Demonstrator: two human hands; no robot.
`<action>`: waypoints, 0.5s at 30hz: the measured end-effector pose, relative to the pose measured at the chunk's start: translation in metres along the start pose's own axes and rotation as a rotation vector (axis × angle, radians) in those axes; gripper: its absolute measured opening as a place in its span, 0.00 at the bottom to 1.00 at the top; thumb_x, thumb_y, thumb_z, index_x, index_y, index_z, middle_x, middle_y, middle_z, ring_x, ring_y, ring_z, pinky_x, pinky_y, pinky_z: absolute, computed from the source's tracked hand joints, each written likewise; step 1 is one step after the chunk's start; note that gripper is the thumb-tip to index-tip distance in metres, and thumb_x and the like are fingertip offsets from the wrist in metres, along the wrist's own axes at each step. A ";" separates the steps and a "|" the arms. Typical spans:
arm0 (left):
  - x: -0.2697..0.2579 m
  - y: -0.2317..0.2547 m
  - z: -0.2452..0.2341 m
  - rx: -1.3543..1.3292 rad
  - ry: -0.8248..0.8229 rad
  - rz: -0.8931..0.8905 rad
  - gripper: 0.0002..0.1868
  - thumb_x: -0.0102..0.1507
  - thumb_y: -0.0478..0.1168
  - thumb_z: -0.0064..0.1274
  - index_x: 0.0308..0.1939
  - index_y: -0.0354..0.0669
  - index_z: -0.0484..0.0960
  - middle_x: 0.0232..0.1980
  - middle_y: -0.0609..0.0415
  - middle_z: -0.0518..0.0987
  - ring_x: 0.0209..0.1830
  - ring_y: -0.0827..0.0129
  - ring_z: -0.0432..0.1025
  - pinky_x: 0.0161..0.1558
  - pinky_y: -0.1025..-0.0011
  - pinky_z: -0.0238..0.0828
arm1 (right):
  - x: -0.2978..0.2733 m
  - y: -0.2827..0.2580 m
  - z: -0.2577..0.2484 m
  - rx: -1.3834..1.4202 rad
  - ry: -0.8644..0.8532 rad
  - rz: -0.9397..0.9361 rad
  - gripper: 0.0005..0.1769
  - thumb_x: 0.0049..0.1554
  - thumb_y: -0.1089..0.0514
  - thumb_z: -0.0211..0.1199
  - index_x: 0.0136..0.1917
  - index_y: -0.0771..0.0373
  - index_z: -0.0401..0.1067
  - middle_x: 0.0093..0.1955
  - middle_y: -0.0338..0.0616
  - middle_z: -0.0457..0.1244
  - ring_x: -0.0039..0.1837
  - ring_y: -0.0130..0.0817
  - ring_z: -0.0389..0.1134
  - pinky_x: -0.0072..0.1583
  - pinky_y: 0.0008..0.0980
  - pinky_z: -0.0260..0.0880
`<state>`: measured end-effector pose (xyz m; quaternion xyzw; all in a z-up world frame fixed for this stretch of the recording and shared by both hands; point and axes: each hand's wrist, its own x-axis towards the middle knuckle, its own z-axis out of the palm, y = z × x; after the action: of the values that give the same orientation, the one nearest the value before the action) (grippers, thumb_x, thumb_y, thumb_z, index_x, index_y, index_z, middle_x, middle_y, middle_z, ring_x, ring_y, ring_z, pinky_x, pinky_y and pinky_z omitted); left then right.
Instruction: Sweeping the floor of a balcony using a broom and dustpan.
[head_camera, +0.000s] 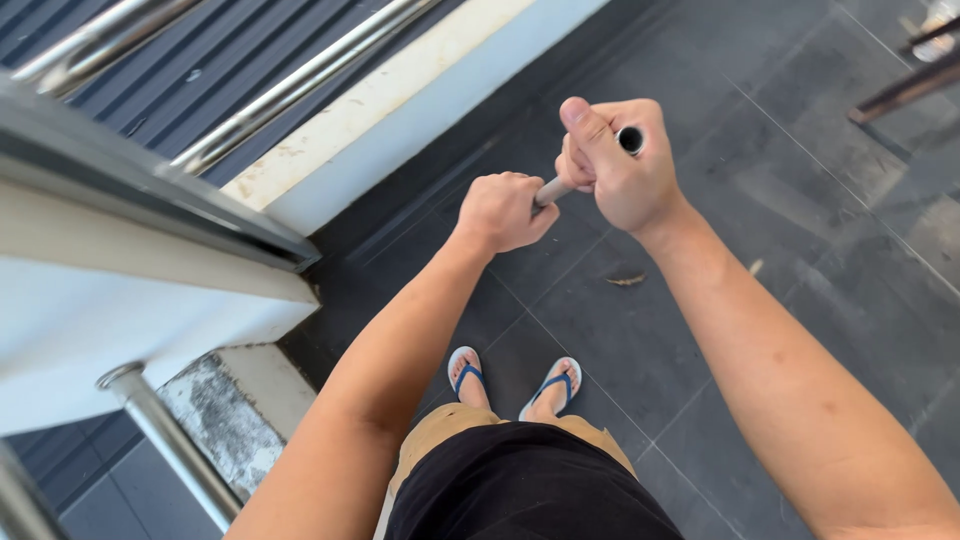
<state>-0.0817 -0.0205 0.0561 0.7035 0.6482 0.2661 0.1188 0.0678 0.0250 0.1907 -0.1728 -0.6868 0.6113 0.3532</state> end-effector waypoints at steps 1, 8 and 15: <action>-0.006 -0.012 -0.005 0.009 0.010 -0.018 0.14 0.55 0.49 0.55 0.25 0.43 0.83 0.27 0.47 0.82 0.30 0.51 0.78 0.35 0.56 0.76 | 0.005 0.006 0.009 0.010 -0.020 -0.002 0.34 0.73 0.48 0.53 0.27 0.60 0.53 0.26 0.34 0.49 0.31 0.25 0.51 0.37 0.28 0.52; -0.075 -0.086 -0.050 0.163 -0.036 -0.270 0.16 0.56 0.52 0.56 0.26 0.43 0.83 0.31 0.48 0.83 0.34 0.51 0.79 0.37 0.55 0.76 | 0.026 0.048 0.093 0.056 -0.204 0.051 0.32 0.72 0.48 0.52 0.28 0.63 0.61 0.28 0.36 0.55 0.34 0.22 0.55 0.39 0.28 0.56; -0.147 -0.130 -0.061 0.172 -0.240 -0.688 0.18 0.56 0.54 0.57 0.35 0.42 0.86 0.40 0.43 0.84 0.45 0.49 0.79 0.47 0.54 0.77 | 0.021 0.103 0.165 0.133 -0.395 0.174 0.27 0.71 0.51 0.50 0.31 0.64 0.65 0.31 0.36 0.60 0.37 0.23 0.59 0.42 0.27 0.62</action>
<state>-0.2267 -0.1580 0.0077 0.4780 0.8482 0.0712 0.2169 -0.0814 -0.0597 0.0963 -0.0845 -0.6834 0.7053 0.1685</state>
